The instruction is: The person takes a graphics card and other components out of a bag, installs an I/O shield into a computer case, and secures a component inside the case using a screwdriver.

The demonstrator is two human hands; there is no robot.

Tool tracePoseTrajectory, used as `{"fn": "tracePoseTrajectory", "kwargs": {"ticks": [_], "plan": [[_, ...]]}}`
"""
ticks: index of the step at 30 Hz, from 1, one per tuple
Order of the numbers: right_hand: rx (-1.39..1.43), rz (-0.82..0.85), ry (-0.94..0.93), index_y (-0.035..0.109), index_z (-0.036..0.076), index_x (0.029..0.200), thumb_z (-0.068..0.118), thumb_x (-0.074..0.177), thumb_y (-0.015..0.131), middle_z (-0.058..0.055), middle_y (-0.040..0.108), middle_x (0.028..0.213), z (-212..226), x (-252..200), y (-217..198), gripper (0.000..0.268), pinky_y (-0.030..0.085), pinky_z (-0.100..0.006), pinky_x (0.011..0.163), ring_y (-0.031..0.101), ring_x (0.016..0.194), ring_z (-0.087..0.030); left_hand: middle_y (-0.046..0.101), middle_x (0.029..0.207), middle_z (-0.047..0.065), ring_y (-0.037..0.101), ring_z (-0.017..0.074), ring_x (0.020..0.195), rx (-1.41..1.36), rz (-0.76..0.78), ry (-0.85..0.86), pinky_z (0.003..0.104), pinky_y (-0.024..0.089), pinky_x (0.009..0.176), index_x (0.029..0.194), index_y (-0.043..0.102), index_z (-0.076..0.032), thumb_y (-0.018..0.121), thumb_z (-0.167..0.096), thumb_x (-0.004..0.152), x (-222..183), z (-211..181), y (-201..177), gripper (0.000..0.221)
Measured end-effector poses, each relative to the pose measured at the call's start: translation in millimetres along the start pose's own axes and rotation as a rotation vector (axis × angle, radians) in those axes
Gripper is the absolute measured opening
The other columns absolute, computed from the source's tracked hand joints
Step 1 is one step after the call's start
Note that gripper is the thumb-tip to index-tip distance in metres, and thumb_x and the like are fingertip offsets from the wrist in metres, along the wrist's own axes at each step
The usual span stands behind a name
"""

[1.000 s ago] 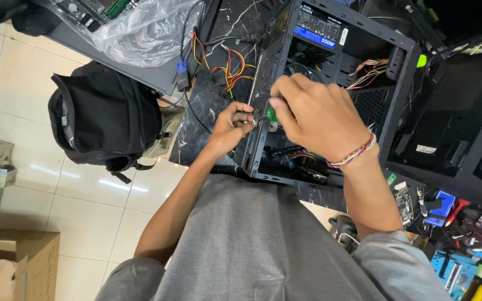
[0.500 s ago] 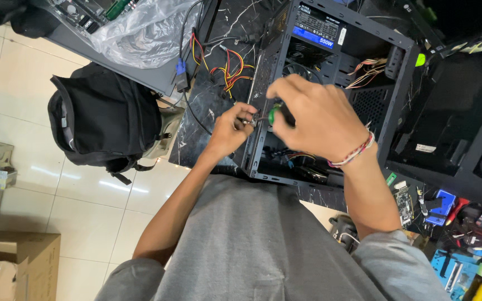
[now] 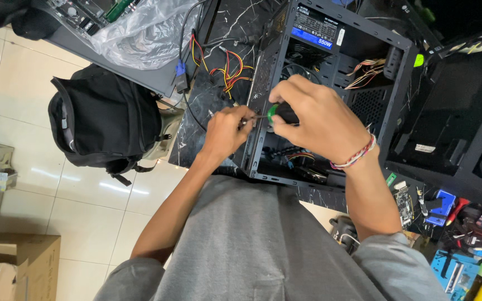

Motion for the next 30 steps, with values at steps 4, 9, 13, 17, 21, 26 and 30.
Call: {"fn": "tracePoseTrajectory", "kwargs": {"ticks": [4,9,13,17,21,26,30], "plan": [[0.055,-0.022,-0.045,0.064,0.006,0.113,0.006,0.091,0.071,-0.009,0.064,0.108,0,-6,-6,0.023,0.051,-0.041,0.081,0.063,0.081,-0.028,0.083,0.096,0.004,0.071,0.0362,0.085,0.051,-0.059,0.048,0.053,0.054,0.070,0.110,0.073,-0.014,0.071,-0.018,0.099,1,-4,-3,0.012],[0.095,-0.099,-0.068,0.067,0.005,0.114,0.003,0.090,0.076,-0.010,0.067,0.108,-16,-20,-18,0.025,0.051,-0.037,0.088,0.067,0.094,-0.025,0.078,0.100,0.006,0.073,0.0301,0.088,-0.020,-0.112,0.105,0.047,0.054,0.068,0.113,0.072,-0.011,0.070,-0.020,0.106,0,-11,-20,0.012],[0.343,-0.129,0.109,0.068,0.006,0.118,-0.001,0.087,0.081,-0.010,0.073,0.114,-51,-50,-18,0.034,0.058,-0.034,0.097,0.073,0.104,-0.021,0.077,0.108,0.003,0.065,0.0168,0.075,-0.213,-0.135,0.153,0.033,0.053,0.076,0.115,0.075,-0.009,0.073,-0.015,0.105,4,-10,-35,0.012],[0.888,-0.102,0.334,0.065,-0.001,0.134,-0.007,0.090,0.069,-0.017,0.074,0.126,-103,-95,24,0.045,0.062,-0.041,0.095,0.075,0.114,-0.025,0.075,0.080,0.005,0.068,0.0174,0.072,-0.484,-0.134,0.168,0.034,0.057,0.076,0.111,0.082,-0.013,0.084,-0.005,0.094,17,-23,-42,0.019],[1.089,-0.053,0.359,0.063,-0.005,0.136,-0.002,0.091,0.060,-0.023,0.078,0.118,-115,-145,80,0.045,0.065,-0.045,0.083,0.078,0.104,-0.029,0.077,0.080,0.005,0.066,0.0122,0.075,-0.591,-0.017,0.204,0.032,0.057,0.077,0.109,0.082,-0.014,0.085,-0.009,0.093,28,-73,-33,0.017],[1.211,-0.120,0.322,0.074,-0.005,0.111,0.010,0.097,0.072,-0.011,0.075,0.075,-90,-178,98,0.020,0.059,-0.031,0.060,0.072,0.068,-0.015,0.077,0.084,0.006,0.066,0.0128,0.080,-0.732,0.195,0.256,0.033,0.056,0.080,0.110,0.081,-0.011,0.083,-0.011,0.097,35,-130,13,0.013],[1.206,-0.176,0.306,0.073,-0.003,0.106,0.013,0.100,0.070,-0.008,0.070,0.065,-102,-216,118,0.017,0.053,-0.027,0.052,0.068,0.060,-0.013,0.074,0.082,0.001,0.063,0.0075,0.079,-0.734,0.322,0.264,0.029,0.056,0.079,0.111,0.079,-0.013,0.081,-0.013,0.100,35,-173,54,0.011]]}}
Point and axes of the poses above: each hand's wrist, its own x-axis towards the middle knuckle, its own y-axis out of the palm, z = x × y, the point moved 5 cm from there along x, towards the middle knuckle
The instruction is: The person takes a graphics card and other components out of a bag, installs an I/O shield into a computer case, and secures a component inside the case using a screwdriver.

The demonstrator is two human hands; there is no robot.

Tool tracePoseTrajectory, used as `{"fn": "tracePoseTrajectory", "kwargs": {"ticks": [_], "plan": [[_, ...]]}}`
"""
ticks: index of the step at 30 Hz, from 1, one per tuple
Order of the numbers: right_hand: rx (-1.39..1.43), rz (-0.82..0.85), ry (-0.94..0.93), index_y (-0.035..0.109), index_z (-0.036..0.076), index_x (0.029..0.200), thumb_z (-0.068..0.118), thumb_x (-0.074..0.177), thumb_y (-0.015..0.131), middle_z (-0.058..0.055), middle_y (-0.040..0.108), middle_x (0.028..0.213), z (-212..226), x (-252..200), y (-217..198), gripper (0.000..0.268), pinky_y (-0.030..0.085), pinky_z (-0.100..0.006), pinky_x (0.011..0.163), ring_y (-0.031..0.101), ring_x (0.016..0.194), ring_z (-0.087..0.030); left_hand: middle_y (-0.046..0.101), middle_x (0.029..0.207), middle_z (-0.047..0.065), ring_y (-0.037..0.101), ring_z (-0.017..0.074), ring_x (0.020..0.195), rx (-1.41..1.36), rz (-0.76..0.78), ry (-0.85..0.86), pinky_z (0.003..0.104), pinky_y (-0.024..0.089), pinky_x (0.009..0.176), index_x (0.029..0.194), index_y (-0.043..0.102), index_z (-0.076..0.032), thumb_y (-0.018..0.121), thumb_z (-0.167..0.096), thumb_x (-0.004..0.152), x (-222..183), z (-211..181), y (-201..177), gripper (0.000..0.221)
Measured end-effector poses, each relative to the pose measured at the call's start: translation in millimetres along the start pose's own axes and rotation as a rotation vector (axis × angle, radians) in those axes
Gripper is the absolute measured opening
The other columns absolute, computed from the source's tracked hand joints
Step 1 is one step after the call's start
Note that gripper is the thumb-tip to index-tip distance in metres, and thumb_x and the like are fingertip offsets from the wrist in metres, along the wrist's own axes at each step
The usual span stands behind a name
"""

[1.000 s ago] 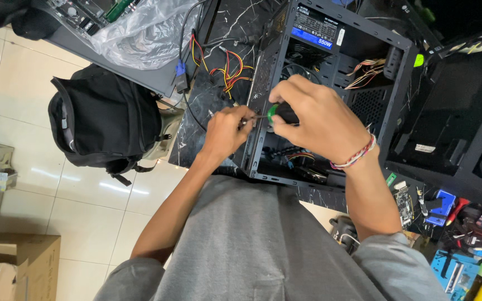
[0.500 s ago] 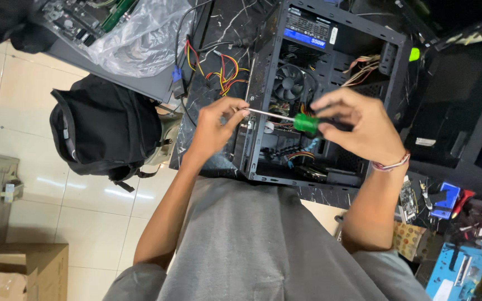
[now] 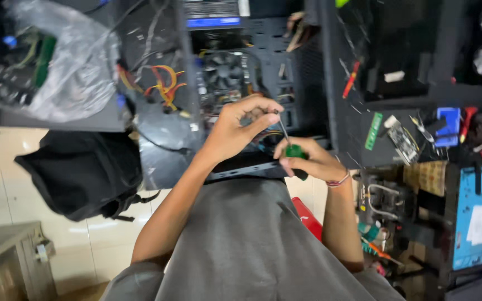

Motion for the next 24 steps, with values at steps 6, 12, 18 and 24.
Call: {"fn": "tracePoseTrajectory", "kwargs": {"ticks": [6,12,18,24], "plan": [[0.103,-0.128,-0.091,0.071,0.003,0.092,0.016,0.096,0.071,-0.004,0.067,0.059,-24,-71,-46,0.014,0.049,-0.022,0.045,0.061,0.052,-0.008,0.074,0.087,0.007,0.065,0.0111,0.078,-0.014,0.115,-0.001,0.031,0.055,0.079,0.118,0.079,-0.011,0.071,-0.014,0.108,25,18,101,0.013],[0.132,-0.256,-0.090,0.070,0.002,0.089,0.011,0.093,0.071,-0.005,0.064,0.056,-89,-199,-128,0.010,0.048,-0.024,0.048,0.058,0.052,-0.010,0.076,0.083,0.004,0.065,0.0080,0.074,-0.003,0.110,-0.097,0.026,0.055,0.076,0.116,0.079,-0.011,0.075,-0.008,0.105,41,66,237,0.013],[0.183,-0.487,0.016,0.070,-0.005,0.111,0.004,0.087,0.067,-0.015,0.070,0.072,-172,-344,-233,0.025,0.057,-0.033,0.063,0.070,0.066,-0.023,0.067,0.066,0.007,0.064,0.0124,0.064,0.083,0.148,-0.203,0.029,0.054,0.066,0.107,0.082,-0.011,0.087,-0.006,0.092,29,186,410,0.017],[0.041,-0.806,0.363,0.073,0.000,0.120,-0.003,0.080,0.070,-0.021,0.070,0.088,-238,-443,-321,0.040,0.063,-0.043,0.075,0.072,0.083,-0.032,0.081,0.096,0.010,0.074,0.0190,0.074,0.244,0.184,-0.450,0.033,0.059,0.066,0.109,0.082,-0.018,0.090,-0.013,0.085,36,303,518,0.026]]}}
Point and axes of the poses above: each hand's wrist, its own x-axis towards the middle knuckle, its own y-axis out of the palm, z = x × y, the point moved 5 cm from there along x, towards the middle knuckle
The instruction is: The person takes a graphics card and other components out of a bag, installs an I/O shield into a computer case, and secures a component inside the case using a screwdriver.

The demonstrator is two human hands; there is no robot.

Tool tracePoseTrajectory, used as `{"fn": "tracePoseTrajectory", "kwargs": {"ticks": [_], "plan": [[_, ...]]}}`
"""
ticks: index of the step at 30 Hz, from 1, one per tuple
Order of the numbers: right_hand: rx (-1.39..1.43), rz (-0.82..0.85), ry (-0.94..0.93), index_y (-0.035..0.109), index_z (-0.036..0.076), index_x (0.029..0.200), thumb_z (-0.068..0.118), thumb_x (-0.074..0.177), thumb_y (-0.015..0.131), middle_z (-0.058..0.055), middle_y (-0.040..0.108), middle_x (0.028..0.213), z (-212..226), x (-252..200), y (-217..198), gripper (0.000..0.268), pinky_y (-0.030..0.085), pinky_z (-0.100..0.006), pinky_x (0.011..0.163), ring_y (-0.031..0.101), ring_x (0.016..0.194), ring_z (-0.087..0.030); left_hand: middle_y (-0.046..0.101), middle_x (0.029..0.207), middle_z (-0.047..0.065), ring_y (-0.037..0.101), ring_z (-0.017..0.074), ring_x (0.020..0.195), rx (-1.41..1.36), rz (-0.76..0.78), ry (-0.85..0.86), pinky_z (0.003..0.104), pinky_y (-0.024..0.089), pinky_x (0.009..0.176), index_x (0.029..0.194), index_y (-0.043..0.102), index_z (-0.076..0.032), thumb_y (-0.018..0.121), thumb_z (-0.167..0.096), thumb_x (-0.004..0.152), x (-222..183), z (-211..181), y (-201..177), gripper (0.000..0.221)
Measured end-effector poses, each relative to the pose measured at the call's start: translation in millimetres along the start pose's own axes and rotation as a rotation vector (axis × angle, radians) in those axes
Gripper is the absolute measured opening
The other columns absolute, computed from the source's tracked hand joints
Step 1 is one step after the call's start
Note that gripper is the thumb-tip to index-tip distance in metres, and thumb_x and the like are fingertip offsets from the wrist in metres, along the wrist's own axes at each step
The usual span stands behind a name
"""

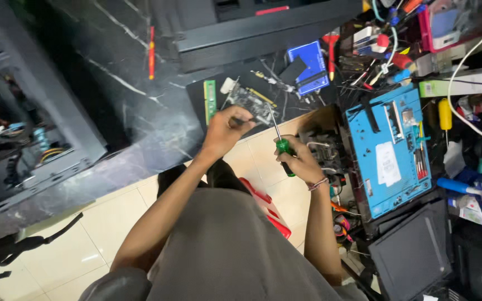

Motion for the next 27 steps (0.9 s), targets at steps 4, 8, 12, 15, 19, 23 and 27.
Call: {"fn": "tracePoseTrajectory", "kwargs": {"ticks": [4,8,12,15,19,23,27], "plan": [[-0.004,-0.029,0.018,0.073,0.001,0.122,0.001,0.086,0.071,-0.019,0.070,0.101,-27,24,-33,0.036,0.060,-0.051,0.086,0.071,0.096,-0.035,0.082,0.096,0.006,0.077,0.0209,0.080,0.095,0.001,-0.068,0.034,0.061,0.071,0.107,0.082,-0.021,0.090,-0.019,0.086,28,37,40,0.022],[0.088,-0.115,0.017,0.072,0.000,0.120,0.007,0.087,0.082,-0.018,0.071,0.097,-49,54,-55,0.035,0.062,-0.047,0.080,0.074,0.090,-0.031,0.083,0.094,0.004,0.078,0.0202,0.085,0.185,0.018,0.006,0.035,0.062,0.077,0.111,0.084,-0.026,0.084,-0.010,0.088,57,29,68,0.028],[0.194,-0.172,0.023,0.069,-0.003,0.119,0.008,0.088,0.085,-0.018,0.070,0.097,-72,69,-74,0.037,0.062,-0.046,0.077,0.074,0.089,-0.033,0.083,0.094,0.002,0.080,0.0264,0.093,0.241,0.056,-0.060,0.042,0.064,0.082,0.105,0.082,-0.028,0.079,-0.014,0.089,99,24,104,0.021],[0.194,-0.235,0.097,0.072,-0.003,0.110,0.013,0.089,0.086,-0.019,0.072,0.093,-68,70,-98,0.030,0.062,-0.048,0.077,0.075,0.088,-0.034,0.083,0.097,-0.003,0.079,0.0280,0.100,0.368,0.104,-0.054,0.049,0.064,0.089,0.102,0.078,-0.029,0.081,-0.028,0.087,141,23,136,0.015],[0.114,-0.237,0.147,0.073,0.000,0.112,0.008,0.086,0.084,-0.018,0.072,0.092,-89,85,-127,0.029,0.063,-0.048,0.073,0.076,0.085,-0.035,0.083,0.097,-0.003,0.080,0.0346,0.099,0.617,0.169,-0.066,0.055,0.064,0.091,0.096,0.075,-0.032,0.074,-0.038,0.092,193,26,176,0.007],[-0.300,-0.180,0.303,0.081,0.015,0.106,0.040,0.085,0.085,-0.007,0.081,0.092,-121,111,-155,0.033,0.063,-0.040,0.085,0.080,0.094,-0.028,0.083,0.102,-0.005,0.080,0.0350,0.098,0.765,0.155,-0.085,0.054,0.066,0.089,0.106,0.075,-0.038,0.072,-0.040,0.095,219,35,204,0.012],[-0.033,-0.182,0.237,0.073,0.003,0.120,0.012,0.082,0.086,-0.017,0.079,0.096,-112,122,-186,0.041,0.064,-0.045,0.080,0.080,0.091,-0.033,0.083,0.104,-0.001,0.079,0.0368,0.099,0.771,0.039,-0.192,0.055,0.065,0.093,0.113,0.075,-0.041,0.073,-0.037,0.094,226,32,223,0.020]]}}
Point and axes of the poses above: each hand's wrist, its own x-axis towards the middle knuckle, its own y-axis out of the palm, z = x × y, the point moved 5 cm from there along x, towards the middle knuckle
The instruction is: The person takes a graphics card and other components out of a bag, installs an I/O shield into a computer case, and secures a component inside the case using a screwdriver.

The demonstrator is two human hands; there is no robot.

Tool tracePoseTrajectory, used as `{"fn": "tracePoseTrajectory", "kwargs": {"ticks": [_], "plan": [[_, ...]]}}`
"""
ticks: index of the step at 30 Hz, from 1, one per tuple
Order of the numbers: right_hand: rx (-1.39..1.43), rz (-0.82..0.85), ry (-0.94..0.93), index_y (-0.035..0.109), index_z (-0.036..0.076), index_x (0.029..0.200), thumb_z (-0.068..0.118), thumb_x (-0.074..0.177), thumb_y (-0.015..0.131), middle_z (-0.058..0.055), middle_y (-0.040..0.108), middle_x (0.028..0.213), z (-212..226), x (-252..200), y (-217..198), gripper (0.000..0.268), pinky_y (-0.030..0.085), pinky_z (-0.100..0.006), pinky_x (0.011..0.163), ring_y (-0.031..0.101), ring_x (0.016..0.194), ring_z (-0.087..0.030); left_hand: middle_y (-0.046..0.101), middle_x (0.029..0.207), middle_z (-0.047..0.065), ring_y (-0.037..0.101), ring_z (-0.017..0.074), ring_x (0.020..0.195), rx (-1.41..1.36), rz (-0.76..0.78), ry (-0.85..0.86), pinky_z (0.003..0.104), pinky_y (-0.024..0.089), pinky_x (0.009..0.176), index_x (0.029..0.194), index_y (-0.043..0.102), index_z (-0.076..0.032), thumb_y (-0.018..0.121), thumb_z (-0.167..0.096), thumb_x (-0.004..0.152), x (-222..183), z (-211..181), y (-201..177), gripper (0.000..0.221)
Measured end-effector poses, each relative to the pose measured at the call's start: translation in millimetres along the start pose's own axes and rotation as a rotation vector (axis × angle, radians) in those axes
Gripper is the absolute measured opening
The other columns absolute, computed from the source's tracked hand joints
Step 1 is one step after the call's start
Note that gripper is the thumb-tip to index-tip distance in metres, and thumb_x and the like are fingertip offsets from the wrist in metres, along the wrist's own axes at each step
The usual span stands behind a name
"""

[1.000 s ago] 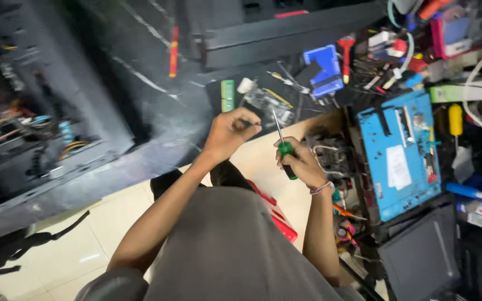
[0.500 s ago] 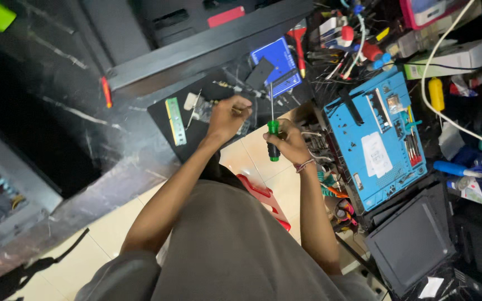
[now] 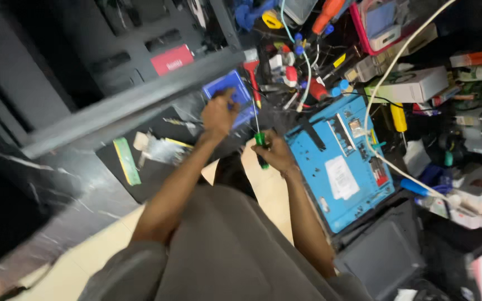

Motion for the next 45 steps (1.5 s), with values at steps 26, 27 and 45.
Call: {"fn": "tracePoseTrajectory", "kwargs": {"ticks": [26,27,45], "plan": [[-0.530,-0.181,-0.509,0.050,0.013,0.142,0.032,0.088,0.087,-0.019,0.063,0.128,-7,109,-33,0.068,0.063,-0.057,0.094,0.070,0.117,-0.046,0.082,0.097,-0.006,0.078,0.0270,0.090,-0.414,-0.086,-0.103,0.048,0.062,0.089,0.106,0.080,-0.028,0.069,-0.019,0.093,-104,-26,90,0.020],[-0.525,-0.183,-0.513,0.050,0.013,0.142,0.032,0.088,0.087,-0.019,0.063,0.128,-2,105,-34,0.068,0.063,-0.057,0.094,0.070,0.117,-0.046,0.082,0.097,-0.006,0.078,0.0270,0.090,-0.409,-0.090,-0.101,0.048,0.062,0.089,0.106,0.080,-0.028,0.069,-0.019,0.093,-106,-26,88,0.020],[0.348,-0.411,-0.385,0.056,0.004,0.126,-0.005,0.095,0.063,-0.019,0.078,0.102,-72,-89,-79,0.033,0.066,-0.040,0.071,0.079,0.085,-0.028,0.079,0.108,0.014,0.076,0.0288,0.081,-0.480,0.354,0.341,0.040,0.061,0.068,0.123,0.074,-0.012,0.070,-0.011,0.097,-156,-100,62,0.027]]}}
Point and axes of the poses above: each hand's wrist, its own x-axis towards the middle knuckle, its own y-axis out of the palm, z = x × y, the point moved 5 cm from there along x, towards the middle knuckle
